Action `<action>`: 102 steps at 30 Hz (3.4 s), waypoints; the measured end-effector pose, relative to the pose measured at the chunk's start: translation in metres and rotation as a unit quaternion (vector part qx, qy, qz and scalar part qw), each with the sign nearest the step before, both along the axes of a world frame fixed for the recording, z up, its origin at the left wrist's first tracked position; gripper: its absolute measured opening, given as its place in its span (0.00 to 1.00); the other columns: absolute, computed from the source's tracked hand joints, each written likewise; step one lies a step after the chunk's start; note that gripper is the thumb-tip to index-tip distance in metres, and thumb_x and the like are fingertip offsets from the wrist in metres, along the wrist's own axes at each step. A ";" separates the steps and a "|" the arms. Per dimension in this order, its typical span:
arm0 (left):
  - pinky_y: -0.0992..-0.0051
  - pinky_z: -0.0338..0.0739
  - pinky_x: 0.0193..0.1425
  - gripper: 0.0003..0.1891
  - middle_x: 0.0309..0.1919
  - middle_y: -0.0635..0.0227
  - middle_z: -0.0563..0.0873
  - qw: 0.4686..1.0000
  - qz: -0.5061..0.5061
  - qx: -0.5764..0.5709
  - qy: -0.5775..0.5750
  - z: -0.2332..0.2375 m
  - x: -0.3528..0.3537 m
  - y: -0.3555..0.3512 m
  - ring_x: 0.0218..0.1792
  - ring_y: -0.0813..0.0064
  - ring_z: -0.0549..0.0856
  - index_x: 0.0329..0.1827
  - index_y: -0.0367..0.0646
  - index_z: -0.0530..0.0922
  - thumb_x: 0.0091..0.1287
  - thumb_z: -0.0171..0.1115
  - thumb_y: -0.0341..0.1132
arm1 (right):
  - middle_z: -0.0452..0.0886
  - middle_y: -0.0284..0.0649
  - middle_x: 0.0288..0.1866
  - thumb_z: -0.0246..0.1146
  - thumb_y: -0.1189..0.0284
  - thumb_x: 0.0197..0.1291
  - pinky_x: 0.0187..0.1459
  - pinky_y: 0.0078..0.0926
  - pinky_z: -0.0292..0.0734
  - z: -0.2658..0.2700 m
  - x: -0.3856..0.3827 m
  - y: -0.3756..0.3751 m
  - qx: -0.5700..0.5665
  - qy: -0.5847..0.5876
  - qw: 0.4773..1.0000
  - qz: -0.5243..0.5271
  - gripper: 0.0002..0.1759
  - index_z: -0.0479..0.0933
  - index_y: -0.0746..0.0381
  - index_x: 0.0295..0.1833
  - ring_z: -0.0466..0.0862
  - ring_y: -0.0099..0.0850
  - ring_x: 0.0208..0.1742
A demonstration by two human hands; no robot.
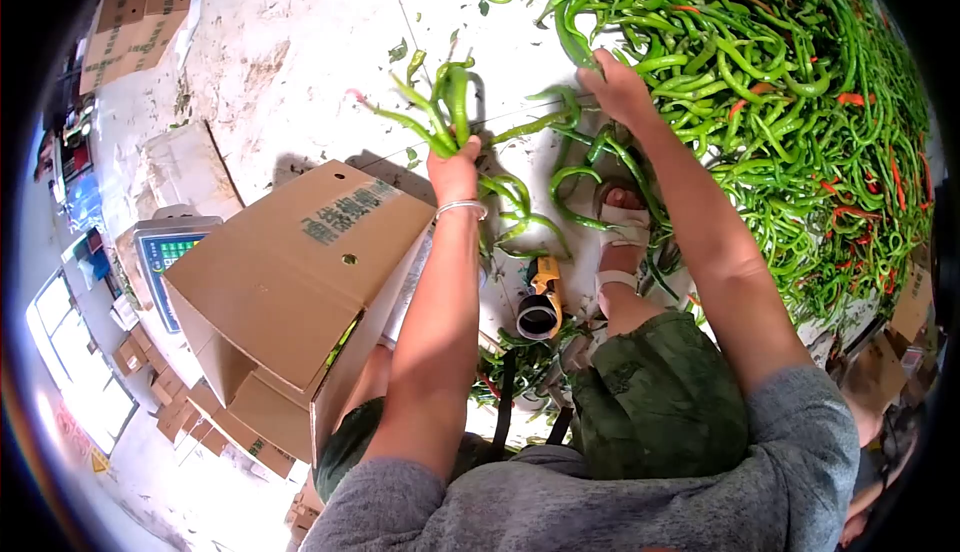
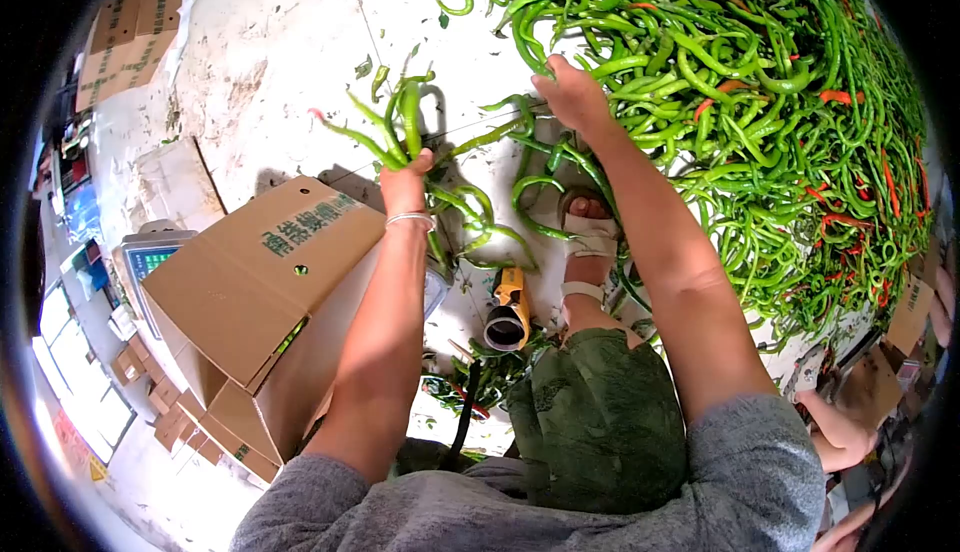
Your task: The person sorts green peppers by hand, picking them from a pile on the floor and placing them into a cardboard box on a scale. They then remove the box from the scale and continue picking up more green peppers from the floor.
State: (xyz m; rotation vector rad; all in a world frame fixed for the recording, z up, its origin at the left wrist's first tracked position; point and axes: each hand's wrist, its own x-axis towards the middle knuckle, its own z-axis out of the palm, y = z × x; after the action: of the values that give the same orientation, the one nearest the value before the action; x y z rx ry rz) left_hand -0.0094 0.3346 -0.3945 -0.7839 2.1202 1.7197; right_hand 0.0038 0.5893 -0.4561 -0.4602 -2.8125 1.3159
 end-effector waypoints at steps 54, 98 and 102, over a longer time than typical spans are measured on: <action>0.52 0.65 0.62 0.37 0.37 0.55 0.81 0.807 -0.218 0.504 -0.217 0.242 0.178 -0.116 0.45 0.56 0.81 0.65 0.39 0.62 0.48 0.64 0.31 | 0.75 0.33 0.26 0.56 0.57 0.60 0.30 0.24 0.66 0.132 0.082 0.029 -0.110 -0.113 0.983 0.091 0.17 0.73 0.61 0.31 0.72 0.23 0.28; 0.57 0.71 0.51 0.34 0.29 0.54 0.80 0.828 -0.051 0.535 -0.161 0.256 0.182 -0.119 0.38 0.52 0.80 0.62 0.38 0.64 0.49 0.64 0.34 | 0.81 0.48 0.35 0.65 0.74 0.47 0.40 0.37 0.76 0.094 0.187 0.011 0.031 -0.097 0.985 -0.137 0.18 0.74 0.59 0.47 0.81 0.46 0.39; 0.57 0.70 0.52 0.35 0.29 0.55 0.80 0.828 -0.066 0.535 -0.154 0.251 0.181 -0.120 0.39 0.53 0.80 0.63 0.40 0.64 0.50 0.64 0.34 | 0.81 0.51 0.38 0.67 0.64 0.47 0.43 0.45 0.74 0.045 0.157 0.015 0.149 -0.213 0.958 -0.121 0.26 0.68 0.57 0.53 0.80 0.51 0.42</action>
State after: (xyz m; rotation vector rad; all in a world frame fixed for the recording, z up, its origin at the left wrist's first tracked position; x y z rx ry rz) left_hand 0.1714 0.2147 -0.1431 -0.4732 0.7143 2.0983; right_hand 0.1613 0.6045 -0.4114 -1.1484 -3.0708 0.8041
